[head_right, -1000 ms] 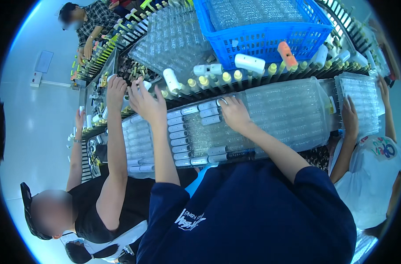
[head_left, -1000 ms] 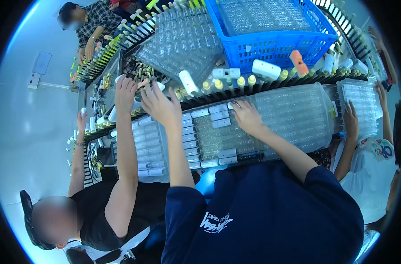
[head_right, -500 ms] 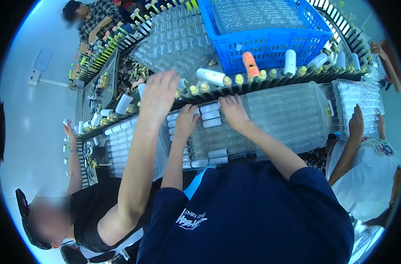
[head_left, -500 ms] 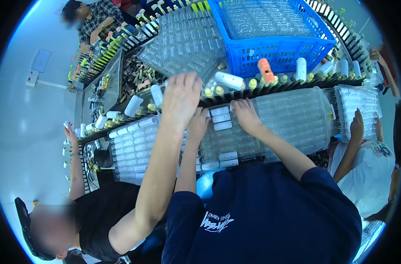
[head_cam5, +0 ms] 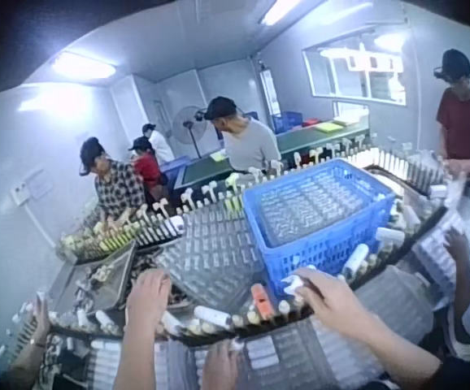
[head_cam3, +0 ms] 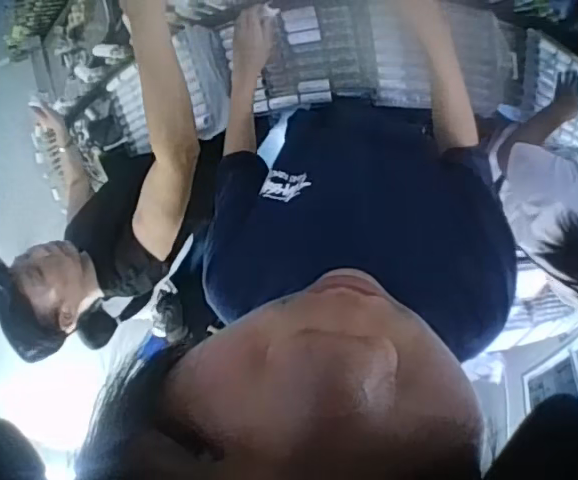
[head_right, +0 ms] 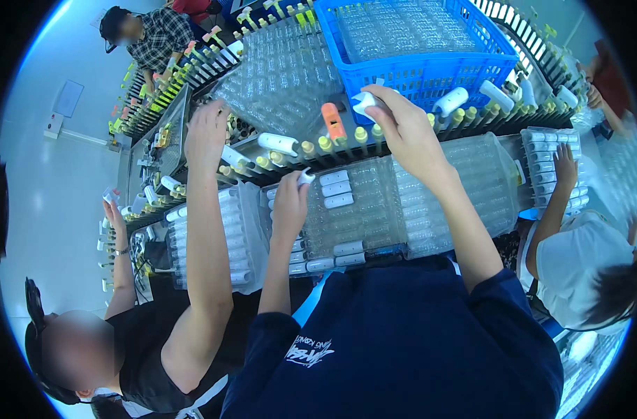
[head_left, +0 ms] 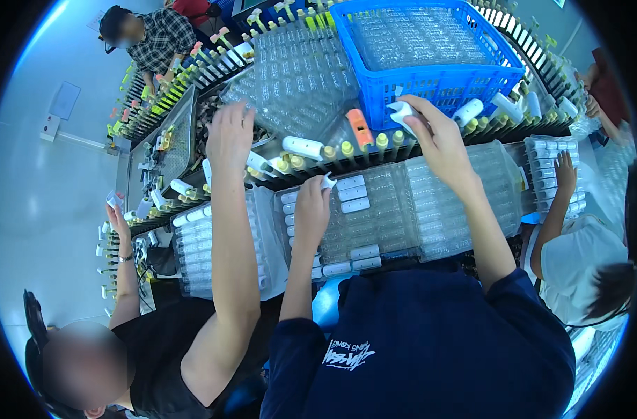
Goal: The person places small white bottles with yellow caps into clear plastic trays on a conveyor belt. They repeatedly pick up bottles from a blue crate and arrange them into the trays, then move the filled trays to a stack on the right.
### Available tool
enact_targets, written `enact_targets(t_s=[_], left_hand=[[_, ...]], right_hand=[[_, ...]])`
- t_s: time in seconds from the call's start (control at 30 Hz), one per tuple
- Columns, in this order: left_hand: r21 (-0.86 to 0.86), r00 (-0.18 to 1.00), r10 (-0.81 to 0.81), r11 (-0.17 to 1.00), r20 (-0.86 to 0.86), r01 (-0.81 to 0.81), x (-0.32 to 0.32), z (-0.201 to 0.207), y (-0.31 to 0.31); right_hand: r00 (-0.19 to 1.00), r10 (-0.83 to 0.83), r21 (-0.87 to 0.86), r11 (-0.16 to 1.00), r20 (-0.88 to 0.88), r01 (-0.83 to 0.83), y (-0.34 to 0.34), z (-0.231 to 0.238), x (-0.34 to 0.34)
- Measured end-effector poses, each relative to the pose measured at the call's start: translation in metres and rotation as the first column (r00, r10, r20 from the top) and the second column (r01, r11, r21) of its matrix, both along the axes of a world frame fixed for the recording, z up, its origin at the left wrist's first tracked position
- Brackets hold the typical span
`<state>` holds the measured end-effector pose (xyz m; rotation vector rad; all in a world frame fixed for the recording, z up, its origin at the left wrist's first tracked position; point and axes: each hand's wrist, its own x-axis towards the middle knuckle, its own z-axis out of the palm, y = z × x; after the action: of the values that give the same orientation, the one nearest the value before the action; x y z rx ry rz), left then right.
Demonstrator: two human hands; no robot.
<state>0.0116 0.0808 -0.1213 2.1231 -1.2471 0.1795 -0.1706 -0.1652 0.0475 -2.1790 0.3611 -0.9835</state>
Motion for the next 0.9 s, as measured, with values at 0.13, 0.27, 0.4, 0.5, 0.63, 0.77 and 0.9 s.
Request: enact_targets(t_s=[0.13, 0.27, 0.4, 0.5, 0.63, 0.77, 0.9], left_hand=[[-0.327, 0.955, 0.119, 0.922, -0.272, -0.209, -0.039, 0.094, -0.044], [-0.220, 0.928, 0.233, 0.928, -0.289, -0.301, -0.015, 0.143, -0.088], [0.103, 0.874, 0.466, 0.871, 0.136, -0.480, 0.007, 0.113, -0.114], [-0.003, 0.841, 0.491, 0.864, 0.228, -0.503, 0.017, 0.094, -0.100], [0.011, 0.830, 0.495, 0.857, 0.256, -0.515, 0.023, 0.081, -0.067], [0.061, 0.828, 0.475, 0.856, 0.298, -0.513, 0.042, 0.093, -0.050], [-0.207, 0.750, 0.496, 0.867, 0.437, -0.453, 0.049, 0.088, -0.017]], right_hand=[[0.996, -0.074, 0.164, 0.983, -0.053, 0.082, 0.011, -0.008, -0.038], [0.997, -0.068, 0.202, 0.977, -0.031, 0.073, 0.024, -0.004, -0.049], [0.993, -0.106, 0.204, 0.972, -0.060, 0.116, 0.020, -0.005, -0.070], [0.989, -0.137, 0.260, 0.955, -0.047, 0.145, 0.010, -0.020, -0.091], [0.975, -0.211, 0.257, 0.940, -0.076, 0.224, 0.000, -0.027, -0.114], [0.950, -0.302, 0.252, 0.916, -0.077, 0.312, -0.020, -0.034, -0.128], [0.902, -0.432, 0.189, 0.885, -0.006, 0.426, -0.054, -0.031, -0.143]])
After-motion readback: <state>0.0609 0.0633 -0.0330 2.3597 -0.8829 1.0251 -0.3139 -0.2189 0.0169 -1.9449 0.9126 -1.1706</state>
